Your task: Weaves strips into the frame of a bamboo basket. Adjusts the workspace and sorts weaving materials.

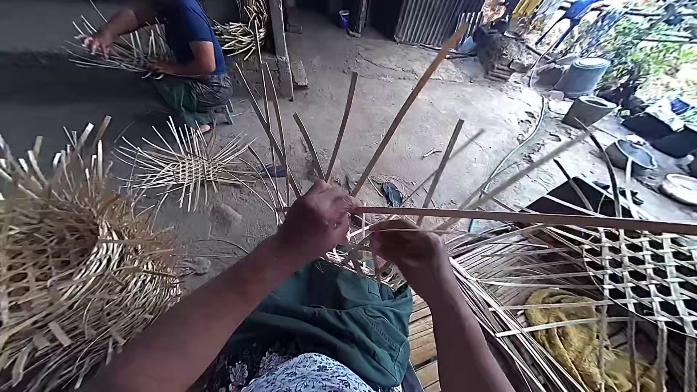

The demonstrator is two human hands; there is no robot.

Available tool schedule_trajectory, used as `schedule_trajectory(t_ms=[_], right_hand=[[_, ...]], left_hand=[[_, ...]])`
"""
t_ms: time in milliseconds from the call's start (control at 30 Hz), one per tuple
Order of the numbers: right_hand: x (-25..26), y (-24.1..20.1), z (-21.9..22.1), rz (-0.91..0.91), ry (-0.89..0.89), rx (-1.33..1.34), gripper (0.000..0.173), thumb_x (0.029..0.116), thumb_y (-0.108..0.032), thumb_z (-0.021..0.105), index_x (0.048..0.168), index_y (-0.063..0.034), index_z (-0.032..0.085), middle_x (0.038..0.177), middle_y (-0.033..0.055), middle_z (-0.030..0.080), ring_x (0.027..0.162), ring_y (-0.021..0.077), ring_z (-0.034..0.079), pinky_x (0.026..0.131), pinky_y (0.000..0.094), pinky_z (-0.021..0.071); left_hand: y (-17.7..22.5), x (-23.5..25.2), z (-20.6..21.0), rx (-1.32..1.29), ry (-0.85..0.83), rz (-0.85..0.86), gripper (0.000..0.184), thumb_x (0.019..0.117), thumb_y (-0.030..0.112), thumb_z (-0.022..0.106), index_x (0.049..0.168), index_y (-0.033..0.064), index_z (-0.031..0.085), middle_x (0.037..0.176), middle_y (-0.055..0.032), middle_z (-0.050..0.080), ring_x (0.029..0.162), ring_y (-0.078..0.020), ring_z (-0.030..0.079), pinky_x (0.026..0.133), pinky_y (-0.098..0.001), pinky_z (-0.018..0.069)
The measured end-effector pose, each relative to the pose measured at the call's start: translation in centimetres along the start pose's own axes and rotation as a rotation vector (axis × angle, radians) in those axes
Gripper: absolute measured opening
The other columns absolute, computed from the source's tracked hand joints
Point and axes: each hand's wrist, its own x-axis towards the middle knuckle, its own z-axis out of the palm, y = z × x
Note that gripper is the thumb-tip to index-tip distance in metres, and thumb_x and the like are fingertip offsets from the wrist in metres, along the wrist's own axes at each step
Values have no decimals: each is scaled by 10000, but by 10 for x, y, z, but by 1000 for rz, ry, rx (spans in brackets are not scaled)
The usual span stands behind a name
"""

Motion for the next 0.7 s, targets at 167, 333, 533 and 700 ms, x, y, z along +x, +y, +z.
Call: schedule_trajectory(t_ms=[167, 333, 533, 700], right_hand=[[-12, -33, 22, -62, 140, -924, 324, 946, -194, 666, 1244, -78, 716, 949, 149, 697, 778, 313, 706, 607, 457, 579], [-6, -36, 3, -4, -72, -805, 206, 960, -261, 657, 1087, -111, 718, 741, 80, 697, 617, 280, 687, 542, 526, 545], [1, -33, -1, 45, -47, -798, 355, 1027, -372, 564, 860, -88, 695, 630, 85, 625, 586, 284, 654, 512, 514, 492], [5, -34, -7, 143, -80, -758, 385, 1011, -418, 588, 824, -96, 686, 623, 70, 607, 604, 275, 640, 541, 523, 480]], left_hand=[[13, -1, -3, 103, -75, 3, 181, 887, 82, 664, 1004, 107, 800, 844, -100, 669, 819, -295, 642, 646, -418, 546], [5, 16, -31, -375, -374, -370, 355, 952, 181, 696, 1305, 179, 663, 676, 53, 572, 549, -70, 508, 541, -291, 479], [-2, 5, -19, -800, -293, -390, 110, 955, 48, 670, 1050, 88, 709, 796, 31, 672, 667, -28, 607, 641, -214, 540], [-4, -9, -10, -774, -86, -213, 74, 928, 64, 716, 998, 41, 713, 940, -3, 732, 819, -46, 688, 755, -234, 594]])
